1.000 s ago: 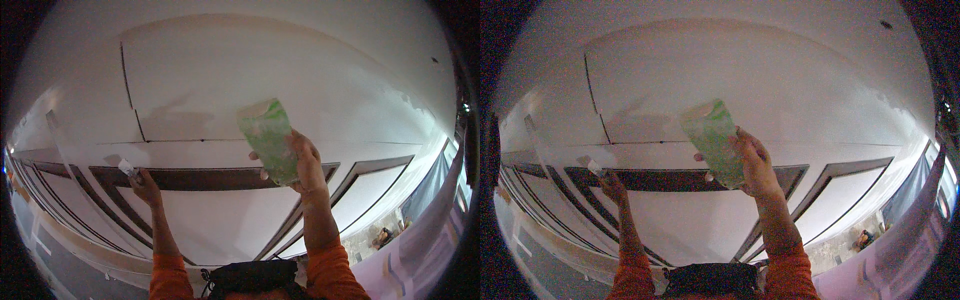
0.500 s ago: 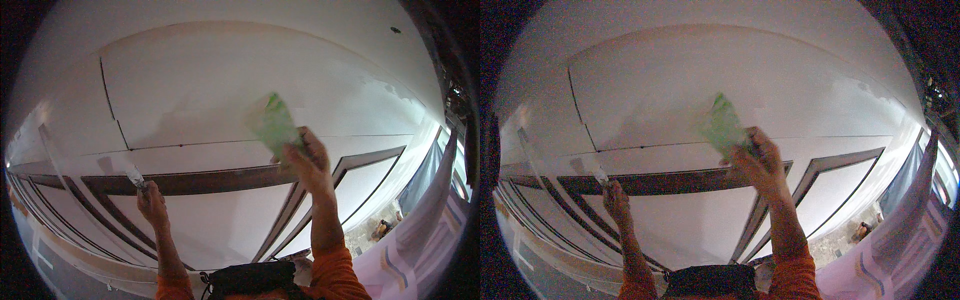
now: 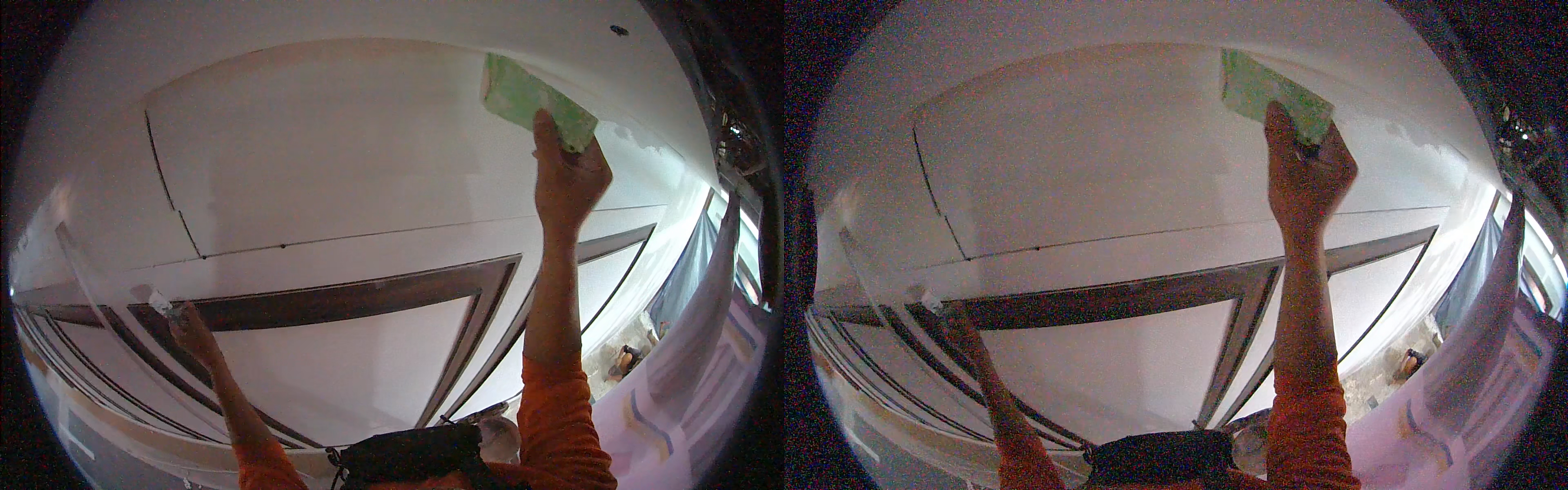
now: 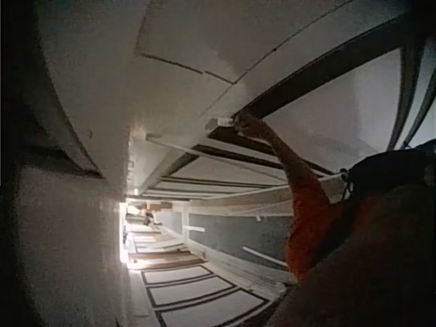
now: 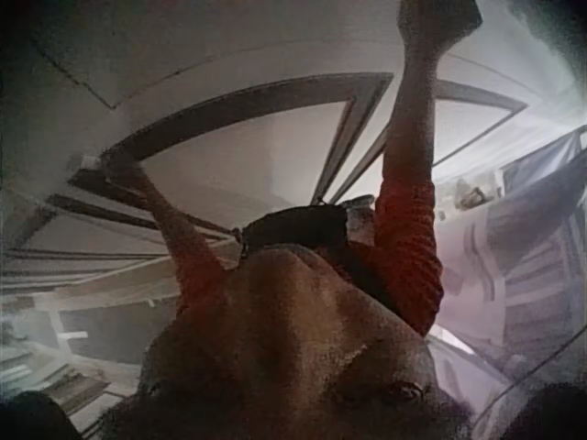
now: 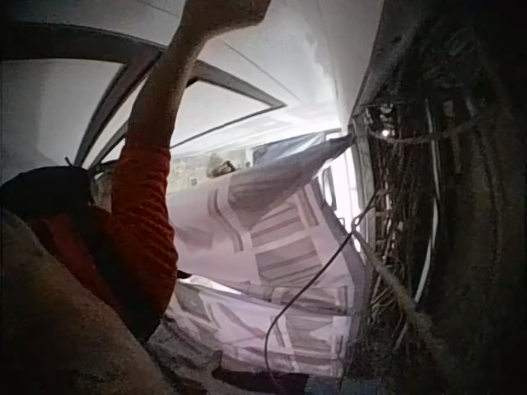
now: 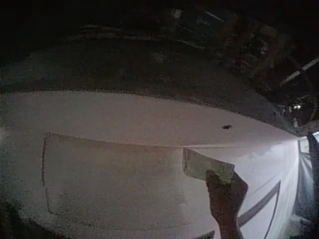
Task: The person applies putty to a gap in a ceiling panel using a scraper and a sanding block.
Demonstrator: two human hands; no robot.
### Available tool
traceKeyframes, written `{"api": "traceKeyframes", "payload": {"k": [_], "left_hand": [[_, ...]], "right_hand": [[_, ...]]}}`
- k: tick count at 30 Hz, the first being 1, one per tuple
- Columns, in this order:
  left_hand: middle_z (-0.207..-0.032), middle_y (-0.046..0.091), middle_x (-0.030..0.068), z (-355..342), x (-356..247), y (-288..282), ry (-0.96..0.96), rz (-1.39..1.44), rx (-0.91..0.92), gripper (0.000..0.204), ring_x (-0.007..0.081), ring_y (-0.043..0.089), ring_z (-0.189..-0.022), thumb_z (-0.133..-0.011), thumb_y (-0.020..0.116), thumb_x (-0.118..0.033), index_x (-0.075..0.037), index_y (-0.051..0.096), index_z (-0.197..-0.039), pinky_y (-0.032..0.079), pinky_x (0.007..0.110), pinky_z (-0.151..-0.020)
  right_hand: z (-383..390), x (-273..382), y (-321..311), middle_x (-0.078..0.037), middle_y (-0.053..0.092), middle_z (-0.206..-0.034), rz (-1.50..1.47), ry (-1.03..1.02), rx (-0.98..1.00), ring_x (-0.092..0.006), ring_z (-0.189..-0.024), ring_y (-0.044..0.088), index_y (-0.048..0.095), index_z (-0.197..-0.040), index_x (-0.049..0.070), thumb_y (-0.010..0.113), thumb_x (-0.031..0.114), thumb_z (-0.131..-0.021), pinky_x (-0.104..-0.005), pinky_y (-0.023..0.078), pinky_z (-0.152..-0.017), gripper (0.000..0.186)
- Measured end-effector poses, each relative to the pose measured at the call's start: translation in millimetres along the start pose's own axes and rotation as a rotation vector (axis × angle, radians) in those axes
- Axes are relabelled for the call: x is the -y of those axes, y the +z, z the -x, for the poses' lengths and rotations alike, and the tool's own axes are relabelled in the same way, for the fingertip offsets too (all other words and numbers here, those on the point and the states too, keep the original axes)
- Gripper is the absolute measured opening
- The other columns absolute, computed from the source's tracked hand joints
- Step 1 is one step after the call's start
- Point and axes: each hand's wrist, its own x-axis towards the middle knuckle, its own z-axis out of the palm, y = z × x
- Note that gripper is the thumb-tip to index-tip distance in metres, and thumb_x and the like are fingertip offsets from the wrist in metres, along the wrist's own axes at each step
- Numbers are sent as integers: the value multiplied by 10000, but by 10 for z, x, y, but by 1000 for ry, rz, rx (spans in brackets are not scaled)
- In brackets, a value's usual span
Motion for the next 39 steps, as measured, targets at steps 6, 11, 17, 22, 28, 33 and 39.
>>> {"api": "traceKeyframes", "payload": {"k": [6, 11, 17, 22, 28, 33, 39], "left_hand": [[-1059, 668, 190, -323, 197, -4, -78, -110, -136, 532, 318, 636, -946, -940, 660, -447, 51, 630, -1124, 489, 452, -838], [-1079, 665, 203, -323, 230, 21, 11, 5, -152, 525, 346, 632, -961, -956, 634, -437, 57, 620, -1136, 486, 455, -843], [-1161, 648, 222, -594, 692, 0, -73, -87, -115, 510, 360, 627, -1031, -977, 602, -405, 65, 610, -1175, 492, 441, -876], [-1191, 626, 267, -653, 720, -14, 131, -199, -206, 567, 373, 617, -1096, -975, 605, -406, 96, 581, -1237, 489, 436, -930], [-1273, 583, 290, -582, 615, 3, 69, -116, -159, 681, 387, 593, -1158, -953, 618, -470, 124, 535, -1275, 472, 466, -979], [-1294, 575, 281, -563, 472, -51, -73, -235, -274, 655, 383, 589, -1170, -962, 611, -461, 99, 529, -1291, 484, 456, -970], [-1281, 583, 260, -521, 382, -55, -24, -114, -183, 613, 370, 599, -1144, -977, 602, -427, 84, 523, -1306, 490, 433, -953]], "right_hand": [[-43, 63, 283, -97, 731, -806, 72, -189, -36, -181, -642, 700, 704, -948, 33, 767, 287, -862, -297, 567, -600, 275], [-55, 139, 318, -94, 727, -795, 133, -208, -30, -189, -640, 705, 705, -947, 35, 756, 276, -867, -316, 577, -612, 260], [-120, 150, 466, -126, 739, -805, 156, -219, 7, -240, -698, 737, 713, -934, 21, 725, 285, -889, -358, 579, -631, 268], [-81, 132, 571, -129, 754, -830, 210, -110, 115, -206, -743, 739, 738, -943, -11, 710, 275, -900, -353, 568, -687, 291], [-8, 79, 701, -184, 724, -837, 265, -263, 33, -354, -762, 721, 717, -984, 7, 654, 290, -932, -417, 561, -697, 294], [33, 151, 809, -191, 712, -896, 330, -257, 13, -360, -794, 705, 702, -1011, 10, 627, 263, -948, -435, 554, -729, 271], [83, 177, 892, -184, 706, -903, 369, -232, -2, -357, -830, 696, 695, -1028, 14, 604, 251, -958, -436, 550, -750, 263]]}}
